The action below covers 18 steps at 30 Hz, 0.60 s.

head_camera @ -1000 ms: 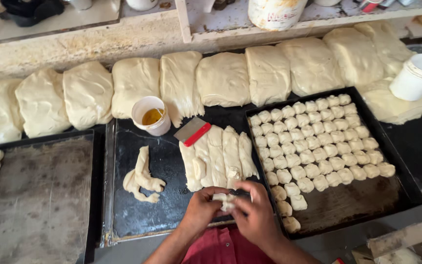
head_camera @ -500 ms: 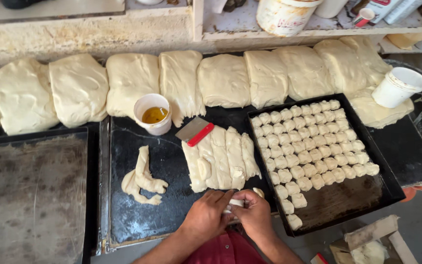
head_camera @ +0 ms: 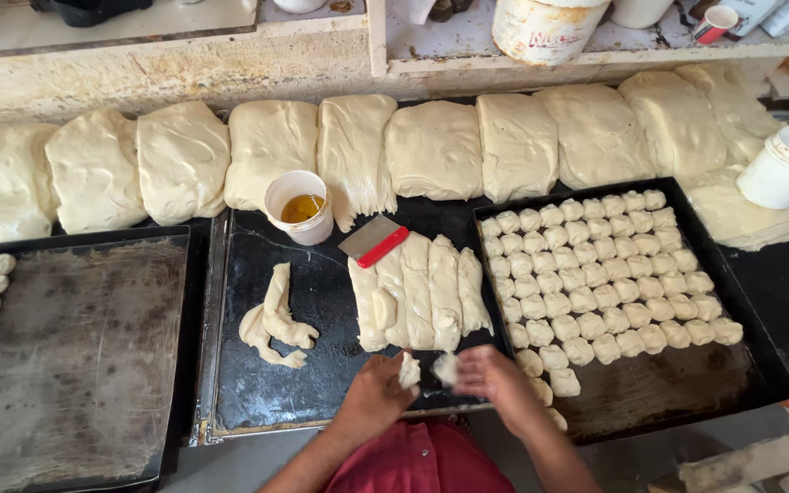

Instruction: The person cuts strips of dough into small pieces using a bench scraper and shapes them into small balls by hand. The shaped dough balls are placed in neat rows on a black baking tray. The person works continuously, filling the tray with the prepared dough pieces.

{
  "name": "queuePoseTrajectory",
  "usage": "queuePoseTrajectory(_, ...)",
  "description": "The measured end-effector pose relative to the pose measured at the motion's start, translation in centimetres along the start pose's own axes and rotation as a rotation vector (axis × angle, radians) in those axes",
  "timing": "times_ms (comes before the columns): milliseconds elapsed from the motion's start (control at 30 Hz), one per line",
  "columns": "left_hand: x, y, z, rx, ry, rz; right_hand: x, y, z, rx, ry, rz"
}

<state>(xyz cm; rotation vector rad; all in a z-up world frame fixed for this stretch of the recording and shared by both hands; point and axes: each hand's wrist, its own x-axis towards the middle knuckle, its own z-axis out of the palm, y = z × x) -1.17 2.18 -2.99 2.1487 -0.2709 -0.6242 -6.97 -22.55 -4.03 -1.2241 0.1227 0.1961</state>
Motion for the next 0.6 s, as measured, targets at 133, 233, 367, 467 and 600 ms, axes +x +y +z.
queuePoseTrajectory(133,-1.7,5.2,-1.0,0.089,0.131,0.196,1.4,0.2,2.2,-0.743,0.224,0.006)
queuePoseTrajectory(233,-1.9,5.7,-0.1,0.167,0.225,0.391,1.1,-3.1,4.2,-0.720,0.214,0.110)
queuePoseTrajectory(367,-1.0,3.4,0.7,0.133,0.183,0.272,1.2,-5.5,5.5,-0.884,0.173,0.051)
queuePoseTrajectory(467,0.7,2.0,0.7,-0.441,-0.015,-0.094,-0.1,-4.5,6.8,-1.094,0.159,-0.509)
queuePoseTrajectory(600,1.6,1.4,-0.7,-1.208,-0.232,-0.401,-1.4,-3.2,8.0,-1.364,0.082,-0.898)
